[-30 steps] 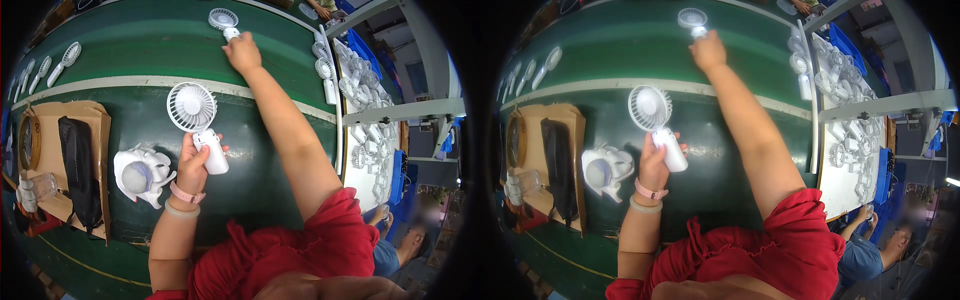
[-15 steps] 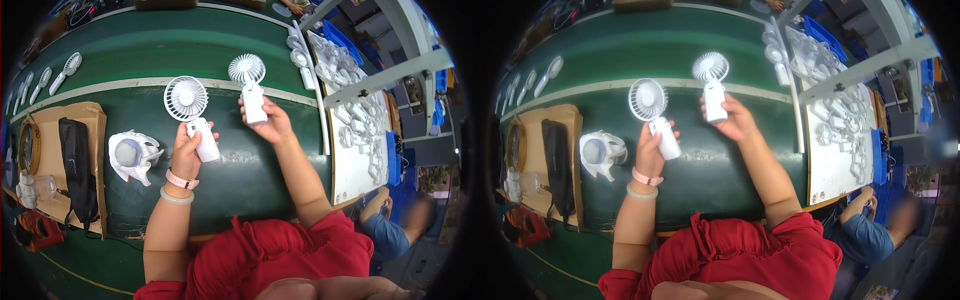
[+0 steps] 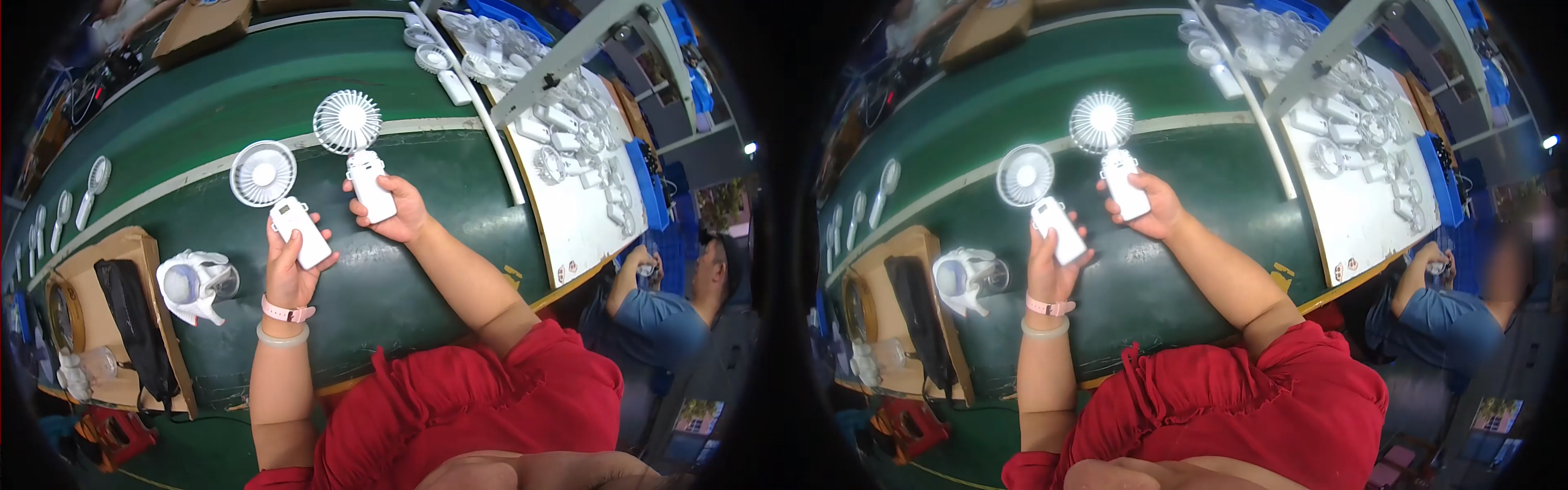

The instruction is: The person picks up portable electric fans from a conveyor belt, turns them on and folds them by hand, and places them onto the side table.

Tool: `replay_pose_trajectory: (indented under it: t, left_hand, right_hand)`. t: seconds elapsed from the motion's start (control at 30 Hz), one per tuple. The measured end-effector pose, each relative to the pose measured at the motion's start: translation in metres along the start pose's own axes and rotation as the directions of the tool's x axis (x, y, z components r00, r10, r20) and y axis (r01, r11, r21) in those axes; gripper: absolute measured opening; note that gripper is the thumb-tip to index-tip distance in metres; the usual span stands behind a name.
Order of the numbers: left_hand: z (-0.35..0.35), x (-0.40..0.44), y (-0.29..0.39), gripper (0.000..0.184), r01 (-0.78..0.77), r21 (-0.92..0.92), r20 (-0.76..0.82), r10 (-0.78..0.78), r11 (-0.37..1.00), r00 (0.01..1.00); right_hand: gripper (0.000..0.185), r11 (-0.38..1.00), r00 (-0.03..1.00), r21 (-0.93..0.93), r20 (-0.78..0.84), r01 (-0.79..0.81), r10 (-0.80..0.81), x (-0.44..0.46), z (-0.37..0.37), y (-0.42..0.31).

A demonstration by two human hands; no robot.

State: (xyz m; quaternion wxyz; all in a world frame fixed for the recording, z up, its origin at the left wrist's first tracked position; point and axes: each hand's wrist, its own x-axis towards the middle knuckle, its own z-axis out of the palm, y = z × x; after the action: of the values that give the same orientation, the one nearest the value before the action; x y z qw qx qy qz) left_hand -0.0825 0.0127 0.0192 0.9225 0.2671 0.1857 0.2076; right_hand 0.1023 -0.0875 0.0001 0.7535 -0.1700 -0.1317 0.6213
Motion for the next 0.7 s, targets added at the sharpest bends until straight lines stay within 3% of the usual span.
replay_pose_trajectory:
  t: [0.2, 0.37, 0.43, 0.47, 0.53, 0.7]
  left_hand:
    - [-0.007, 0.002, -0.002, 0.052, -0.021, 0.047, 0.001, 0.021, 0.999, 1.0]
    - [-0.009, 0.001, -0.003, 0.025, 0.046, 0.013, -0.056, -0.045, 0.999, 0.997]
    - [-0.015, 0.001, -0.003, 0.024, 0.064, -0.009, -0.001, -0.064, 0.998, 0.998]
    - [-0.016, 0.0, -0.003, 0.023, 0.067, -0.01, 0.027, -0.067, 0.998, 0.997]
    - [-0.014, -0.001, -0.004, 0.023, 0.085, -0.017, 0.045, -0.084, 0.996, 0.995]
    - [-0.014, -0.001, -0.004, 0.021, 0.114, -0.017, 0.115, -0.111, 0.993, 0.987]
  right_hand:
    - [0.046, 1.0, 1.0, -0.024, 0.02, 0.008, -0.008, 0.003, -0.002, 0.001]
    - [0.051, 0.999, 0.997, -0.044, 0.074, -0.005, 0.008, 0.006, 0.0, -0.002]
    - [0.049, 1.0, 0.996, 0.017, -0.09, 0.013, -0.012, 0.007, 0.001, 0.001]
    - [0.04, 0.997, 0.997, 0.053, -0.055, 0.058, -0.055, 0.006, -0.003, 0.004]
    - [0.037, 0.978, 0.995, -0.202, -0.063, 0.06, -0.074, 0.003, -0.001, 0.004]
    - [0.039, 0.962, 0.984, -0.273, -0.165, 0.022, -0.069, 0.004, 0.012, 0.01]
